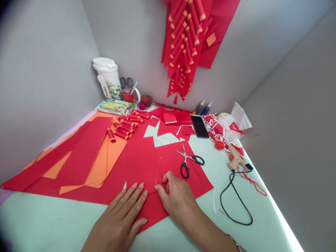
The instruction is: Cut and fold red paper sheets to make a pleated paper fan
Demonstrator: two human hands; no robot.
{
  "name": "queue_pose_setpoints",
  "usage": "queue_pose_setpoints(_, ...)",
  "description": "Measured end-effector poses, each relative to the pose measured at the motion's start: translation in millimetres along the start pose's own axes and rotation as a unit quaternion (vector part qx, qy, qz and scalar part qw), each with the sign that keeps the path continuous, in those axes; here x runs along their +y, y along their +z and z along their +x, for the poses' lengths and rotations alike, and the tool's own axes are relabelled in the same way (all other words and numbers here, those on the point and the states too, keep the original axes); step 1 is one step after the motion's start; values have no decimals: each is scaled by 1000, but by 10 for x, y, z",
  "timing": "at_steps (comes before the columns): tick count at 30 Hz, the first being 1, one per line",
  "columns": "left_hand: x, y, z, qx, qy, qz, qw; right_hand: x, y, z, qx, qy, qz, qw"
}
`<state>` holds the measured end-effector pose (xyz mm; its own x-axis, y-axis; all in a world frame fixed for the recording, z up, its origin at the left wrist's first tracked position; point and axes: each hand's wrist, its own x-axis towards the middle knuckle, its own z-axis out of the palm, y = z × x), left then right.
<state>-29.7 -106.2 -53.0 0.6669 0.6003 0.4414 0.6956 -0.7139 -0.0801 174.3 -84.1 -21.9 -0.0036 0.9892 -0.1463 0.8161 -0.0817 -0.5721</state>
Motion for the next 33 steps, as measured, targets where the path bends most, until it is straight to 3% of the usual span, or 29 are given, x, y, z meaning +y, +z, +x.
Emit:
queue_pose_setpoints(6,-48,34,-14,15,33,42,998,13,-43,-3,-22,-9,37,999)
queue_pose_setpoints(10,-75,57,3,32,42,50,997,128,-308,113,4,-8,12,1000)
queue_pose_setpoints(12,-82,77,-7,41,40,46,997,247,-496,289,60,-40,-66,995)
queue_pose_setpoints(14,-85,101,-24,45,33,38,998,397,-673,545,132,-82,-190,969)
queue_pose_setpoints(16,-85,123,-41,46,24,26,998,549,-804,844,164,-80,-229,956)
queue_pose_setpoints(20,-72,138,-60,44,18,15,999,764,-901,1359,165,-95,-263,946)
queue_pose_setpoints(24,-47,108,-57,32,3,-4,999,846,-915,1597,154,-107,-261,947)
queue_pose_setpoints(28,-37,75,-41,32,3,-6,999,783,-962,1539,171,-108,-227,953)
queue_pose_setpoints(33,-31,64,-26,27,9,3,1000,415,-795,953,214,-108,-130,962)
